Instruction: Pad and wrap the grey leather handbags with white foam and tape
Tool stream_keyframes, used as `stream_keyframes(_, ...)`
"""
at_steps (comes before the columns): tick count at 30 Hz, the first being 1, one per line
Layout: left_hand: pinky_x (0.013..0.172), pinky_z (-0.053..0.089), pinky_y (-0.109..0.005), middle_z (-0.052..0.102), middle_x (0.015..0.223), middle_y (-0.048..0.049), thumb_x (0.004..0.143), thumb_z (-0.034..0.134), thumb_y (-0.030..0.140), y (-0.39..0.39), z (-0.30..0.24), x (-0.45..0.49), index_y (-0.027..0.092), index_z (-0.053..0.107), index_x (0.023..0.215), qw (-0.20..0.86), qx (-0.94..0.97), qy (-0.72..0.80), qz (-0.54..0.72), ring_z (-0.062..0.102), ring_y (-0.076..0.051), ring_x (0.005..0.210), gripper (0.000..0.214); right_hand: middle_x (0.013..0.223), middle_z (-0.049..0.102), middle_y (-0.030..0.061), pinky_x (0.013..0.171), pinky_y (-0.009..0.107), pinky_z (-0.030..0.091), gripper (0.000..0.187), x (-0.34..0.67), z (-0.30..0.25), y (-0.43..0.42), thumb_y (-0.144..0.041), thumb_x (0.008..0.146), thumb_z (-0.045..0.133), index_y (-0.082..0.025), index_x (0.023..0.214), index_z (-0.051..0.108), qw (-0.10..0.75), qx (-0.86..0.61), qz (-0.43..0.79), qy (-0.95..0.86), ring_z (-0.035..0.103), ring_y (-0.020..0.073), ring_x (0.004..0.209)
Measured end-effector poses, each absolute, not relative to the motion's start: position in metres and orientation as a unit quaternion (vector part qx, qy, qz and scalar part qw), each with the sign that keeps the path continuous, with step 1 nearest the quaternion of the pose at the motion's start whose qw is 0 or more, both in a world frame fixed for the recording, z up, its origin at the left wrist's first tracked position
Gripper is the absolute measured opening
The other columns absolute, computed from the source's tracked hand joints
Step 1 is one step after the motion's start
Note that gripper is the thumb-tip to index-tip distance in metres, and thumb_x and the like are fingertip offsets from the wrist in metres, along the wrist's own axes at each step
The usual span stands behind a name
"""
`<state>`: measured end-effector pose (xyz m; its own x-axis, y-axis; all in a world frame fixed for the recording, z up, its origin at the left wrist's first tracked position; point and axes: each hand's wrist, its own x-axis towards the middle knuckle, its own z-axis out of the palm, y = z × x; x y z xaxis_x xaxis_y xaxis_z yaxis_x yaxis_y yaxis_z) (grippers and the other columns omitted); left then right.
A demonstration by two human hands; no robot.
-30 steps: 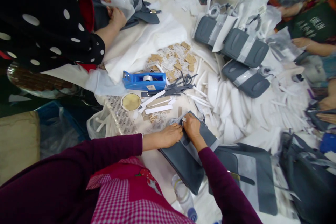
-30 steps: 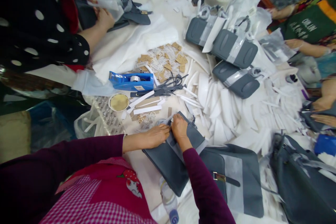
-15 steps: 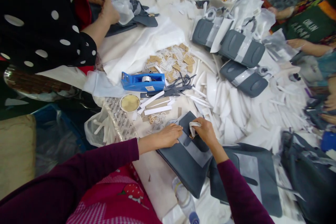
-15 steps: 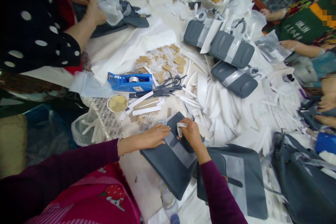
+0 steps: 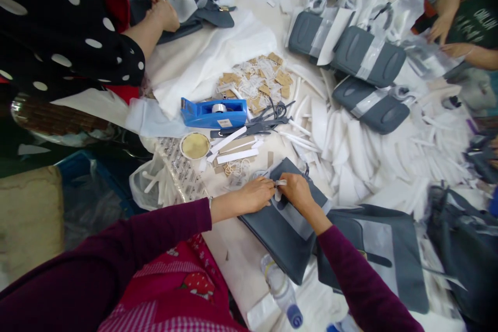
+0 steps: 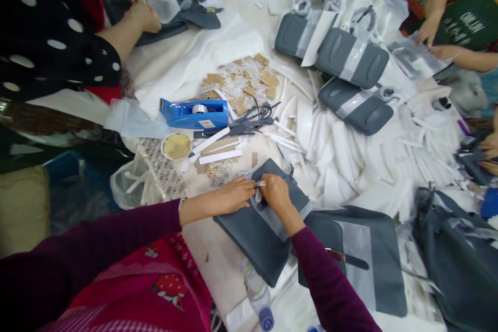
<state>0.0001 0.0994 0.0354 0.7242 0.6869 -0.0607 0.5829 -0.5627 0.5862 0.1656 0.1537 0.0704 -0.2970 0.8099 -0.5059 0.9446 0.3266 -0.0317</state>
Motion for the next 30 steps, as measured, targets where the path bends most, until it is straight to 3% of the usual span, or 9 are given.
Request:
stream_keyframes(4,0.104,0.038,-0.038,0.056,0.127,-0.0176,0.081,0.066,0.029,0.098,0.038,-0.001,0.011,0.059,0.109,0.298,0.876,0.368,0.094,0.051,-0.027,0.12,0.034,0.085,0.07,0.0144,0.063,0.029,0.04,0.025,0.164,0.069,0.15,-0.018,0.083,0.044,-0.016,0.086,0.069,0.231,0.603,-0.134,0.752,0.068,0.0265,0.082)
stream_keyframes(9,0.102,0.039,-0.038,0.063,0.113,-0.0148,0.08,0.067,0.028,0.1,0.036,0.001,0.012,0.06,0.102,0.3,0.88,0.358,0.085,0.054,-0.027,0.114,0.028,0.083,0.071,0.0097,0.065,0.027,0.042,0.025,0.153,0.065,0.148,-0.027,0.085,0.045,-0.022,0.088,0.069,0.231,0.604,-0.152,0.748,0.067,0.0232,0.081)
stream_keyframes(12,0.103,0.039,-0.038,0.061,0.118,-0.0153,0.081,0.066,0.029,0.101,0.035,0.0,0.012,0.059,0.103,0.31,0.876,0.361,0.08,0.052,-0.027,0.117,0.029,0.082,0.07,0.0115,0.065,0.029,0.042,0.023,0.158,0.065,0.144,-0.026,0.082,0.048,-0.018,0.089,0.068,0.211,0.634,-0.142,0.731,0.066,0.0246,0.078)
stream_keyframes(14,0.105,0.038,-0.037,0.057,0.126,-0.016,0.082,0.065,0.029,0.101,0.038,-0.002,0.012,0.059,0.105,0.319,0.87,0.368,0.079,0.05,-0.026,0.121,0.029,0.077,0.069,0.0094,0.065,0.029,0.043,0.023,0.171,0.066,0.138,-0.026,0.081,0.048,-0.018,0.087,0.068,0.139,0.674,-0.179,0.703,0.065,0.0228,0.074)
stream_keyframes(16,0.106,0.036,-0.037,0.055,0.131,-0.0155,0.083,0.064,0.028,0.102,0.042,-0.005,0.013,0.058,0.108,0.33,0.864,0.372,0.079,0.049,-0.025,0.124,0.03,0.074,0.067,0.0058,0.066,0.029,0.045,0.023,0.187,0.068,0.126,-0.029,0.081,0.049,-0.018,0.085,0.068,0.012,0.695,-0.271,0.666,0.063,0.0202,0.071)
stream_keyframes(20,0.101,0.041,-0.036,0.063,0.116,-0.0112,0.086,0.057,0.02,0.118,0.047,-0.002,0.015,0.06,0.106,0.352,0.853,0.379,0.075,0.055,-0.023,0.113,0.021,0.101,0.067,0.0077,0.09,0.036,0.045,0.015,0.212,0.061,0.096,-0.029,0.075,0.056,-0.02,0.078,0.068,-0.21,0.636,-0.398,0.627,0.061,0.0226,0.098)
stream_keyframes(23,0.092,0.046,-0.032,0.065,0.106,-0.0099,0.084,0.056,0.015,0.141,0.044,0.011,0.014,0.061,0.102,0.366,0.835,0.407,0.052,0.057,-0.022,0.105,0.018,0.118,0.062,0.009,0.1,0.04,0.041,0.012,0.216,0.052,0.079,-0.024,0.074,0.058,-0.02,0.077,0.069,-0.262,0.624,-0.439,0.591,0.057,0.0246,0.112)
stream_keyframes(30,0.075,0.048,-0.028,0.067,0.09,-0.0054,0.077,0.062,0.021,0.176,0.032,0.037,0.016,0.061,0.088,0.343,0.842,0.415,-0.025,0.062,-0.021,0.089,0.012,0.12,0.062,0.0092,0.102,0.041,0.04,0.012,0.214,0.038,0.069,-0.018,0.072,0.058,-0.02,0.078,0.068,-0.303,0.626,-0.426,0.579,0.057,0.0242,0.114)
